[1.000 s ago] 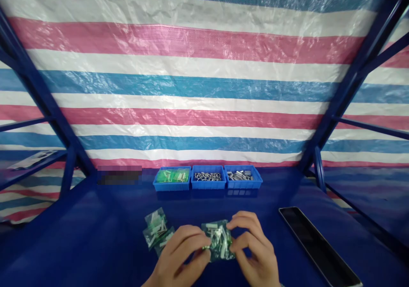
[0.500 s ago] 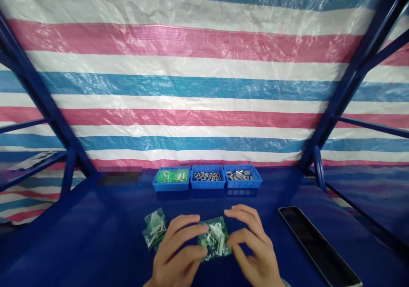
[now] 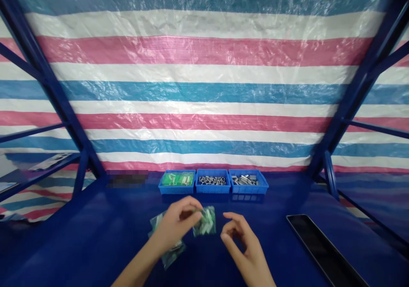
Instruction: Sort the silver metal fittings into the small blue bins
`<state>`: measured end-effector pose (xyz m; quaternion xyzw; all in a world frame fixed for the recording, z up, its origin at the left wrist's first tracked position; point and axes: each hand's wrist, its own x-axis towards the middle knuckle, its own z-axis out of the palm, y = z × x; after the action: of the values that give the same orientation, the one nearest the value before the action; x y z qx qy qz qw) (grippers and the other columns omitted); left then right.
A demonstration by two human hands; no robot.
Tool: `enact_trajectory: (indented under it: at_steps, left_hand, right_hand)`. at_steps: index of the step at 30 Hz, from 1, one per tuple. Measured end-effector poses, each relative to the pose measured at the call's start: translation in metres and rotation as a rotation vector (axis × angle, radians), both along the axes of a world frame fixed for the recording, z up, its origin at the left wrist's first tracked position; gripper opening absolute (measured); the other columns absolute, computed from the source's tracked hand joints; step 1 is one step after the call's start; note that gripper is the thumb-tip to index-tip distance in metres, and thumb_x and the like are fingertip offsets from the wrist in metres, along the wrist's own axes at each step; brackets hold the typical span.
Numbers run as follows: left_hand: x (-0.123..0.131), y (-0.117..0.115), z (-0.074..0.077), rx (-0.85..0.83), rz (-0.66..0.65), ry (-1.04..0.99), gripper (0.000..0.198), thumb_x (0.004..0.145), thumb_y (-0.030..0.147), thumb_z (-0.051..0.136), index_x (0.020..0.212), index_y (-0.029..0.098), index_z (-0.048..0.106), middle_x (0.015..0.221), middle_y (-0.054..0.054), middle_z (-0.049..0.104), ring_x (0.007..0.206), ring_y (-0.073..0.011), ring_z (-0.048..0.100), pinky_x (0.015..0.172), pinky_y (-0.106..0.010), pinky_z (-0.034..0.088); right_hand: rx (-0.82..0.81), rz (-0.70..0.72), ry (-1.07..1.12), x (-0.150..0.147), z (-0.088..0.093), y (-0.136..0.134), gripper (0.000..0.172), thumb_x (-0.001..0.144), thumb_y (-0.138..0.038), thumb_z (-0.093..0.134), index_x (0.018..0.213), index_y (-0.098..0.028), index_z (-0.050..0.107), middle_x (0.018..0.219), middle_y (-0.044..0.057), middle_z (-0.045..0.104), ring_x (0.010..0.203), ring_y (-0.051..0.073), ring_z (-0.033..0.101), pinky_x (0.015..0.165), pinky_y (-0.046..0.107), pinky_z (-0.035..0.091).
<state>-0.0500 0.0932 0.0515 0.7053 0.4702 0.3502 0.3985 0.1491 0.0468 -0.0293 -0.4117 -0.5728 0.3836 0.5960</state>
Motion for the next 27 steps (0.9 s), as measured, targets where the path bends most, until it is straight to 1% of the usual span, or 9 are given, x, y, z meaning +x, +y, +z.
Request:
enact_trajectory:
  at_steps: [2, 4, 7, 10, 14, 17, 19, 22, 27]
  left_hand:
    - [-0.020, 0.025, 0.014, 0.219, 0.178, 0.057, 0.018, 0.079, 0.038, 0.061, 0.081, 0.020, 0.060, 0.067, 0.001, 0.064, 0.064, -0.0161, 0.062, 0.060, -0.025, 0.046]
    - [-0.044, 0.053, 0.030, 0.320, 0.315, 0.068, 0.019, 0.076, 0.039, 0.063, 0.080, 0.020, 0.060, 0.080, -0.003, 0.069, 0.081, -0.0218, 0.067, 0.072, -0.029, 0.049]
    - [-0.080, 0.093, 0.050, 0.378, 0.457, 0.094, 0.019, 0.075, 0.038, 0.065, 0.080, 0.021, 0.058, 0.081, -0.004, 0.071, 0.089, -0.0259, 0.068, 0.079, -0.033, 0.051]
    - [-0.104, 0.127, 0.056, 0.346, 0.484, 0.145, 0.018, 0.078, 0.033, 0.070, 0.084, 0.020, 0.061, 0.080, -0.002, 0.071, 0.085, -0.0241, 0.069, 0.078, -0.034, 0.052]
    - [-0.116, 0.165, 0.049, 0.220, 0.414, 0.249, 0.018, 0.092, 0.030, 0.064, 0.099, 0.014, 0.065, 0.092, -0.003, 0.070, 0.079, -0.0171, 0.068, 0.073, -0.035, 0.057]
    - [-0.118, 0.188, 0.039, 0.167, 0.392, 0.340, 0.025, 0.094, 0.031, 0.062, 0.114, 0.015, 0.062, 0.110, -0.007, 0.067, 0.090, -0.0194, 0.068, 0.077, -0.038, 0.058]
    - [-0.118, 0.198, 0.031, 0.141, 0.375, 0.406, 0.028, 0.094, 0.030, 0.062, 0.118, 0.016, 0.061, 0.116, -0.008, 0.065, 0.096, -0.0214, 0.067, 0.081, -0.041, 0.057]
    - [-0.116, 0.204, 0.019, 0.108, 0.336, 0.499, 0.030, 0.094, 0.031, 0.062, 0.119, 0.016, 0.061, 0.120, -0.008, 0.064, 0.099, -0.0228, 0.066, 0.083, -0.042, 0.057]
    - [-0.113, 0.198, -0.002, 0.089, 0.293, 0.596, 0.030, 0.094, 0.031, 0.062, 0.119, 0.016, 0.061, 0.120, -0.008, 0.064, 0.099, -0.0230, 0.066, 0.083, -0.043, 0.057]
  right_hand:
    - [-0.039, -0.028, 0.011, 0.001, -0.003, 0.001, 0.029, 0.091, -0.040, 0.062, 0.114, -0.023, 0.060, 0.076, -0.001, 0.062, 0.069, 0.015, 0.058, 0.069, 0.023, 0.048]
    - [-0.072, -0.033, 0.003, 0.003, -0.006, 0.001, 0.027, 0.090, -0.041, 0.062, 0.110, -0.023, 0.062, 0.075, 0.000, 0.062, 0.069, 0.016, 0.059, 0.069, 0.023, 0.049]
    - [-0.092, -0.029, -0.005, 0.006, -0.009, -0.001, 0.024, 0.090, -0.042, 0.062, 0.103, -0.022, 0.065, 0.073, 0.000, 0.062, 0.070, 0.017, 0.060, 0.070, 0.023, 0.050]
    - [-0.104, -0.036, 0.002, 0.007, -0.010, -0.005, 0.023, 0.089, -0.043, 0.062, 0.096, -0.022, 0.067, 0.071, 0.000, 0.062, 0.069, 0.017, 0.061, 0.070, 0.022, 0.051]
    - [-0.122, 0.005, -0.047, 0.010, -0.009, -0.005, 0.023, 0.090, -0.043, 0.061, 0.094, -0.021, 0.068, 0.073, 0.002, 0.065, 0.071, 0.018, 0.063, 0.070, 0.023, 0.051]
    - [-0.131, 0.079, -0.111, 0.012, -0.009, -0.004, 0.023, 0.091, -0.041, 0.059, 0.096, -0.021, 0.069, 0.075, 0.003, 0.067, 0.073, 0.018, 0.064, 0.071, 0.023, 0.052]
    - [-0.127, 0.080, -0.110, 0.012, -0.010, -0.004, 0.023, 0.091, -0.042, 0.059, 0.095, -0.021, 0.069, 0.074, 0.003, 0.067, 0.072, 0.018, 0.063, 0.070, 0.023, 0.051]
    - [-0.130, 0.055, -0.095, 0.010, -0.011, -0.004, 0.024, 0.090, -0.043, 0.060, 0.093, -0.021, 0.069, 0.073, 0.002, 0.066, 0.071, 0.018, 0.063, 0.071, 0.023, 0.051]
    - [-0.146, 0.001, -0.084, 0.006, -0.009, -0.007, 0.028, 0.088, -0.047, 0.062, 0.089, -0.021, 0.070, 0.072, 0.002, 0.065, 0.070, 0.018, 0.062, 0.070, 0.023, 0.050]
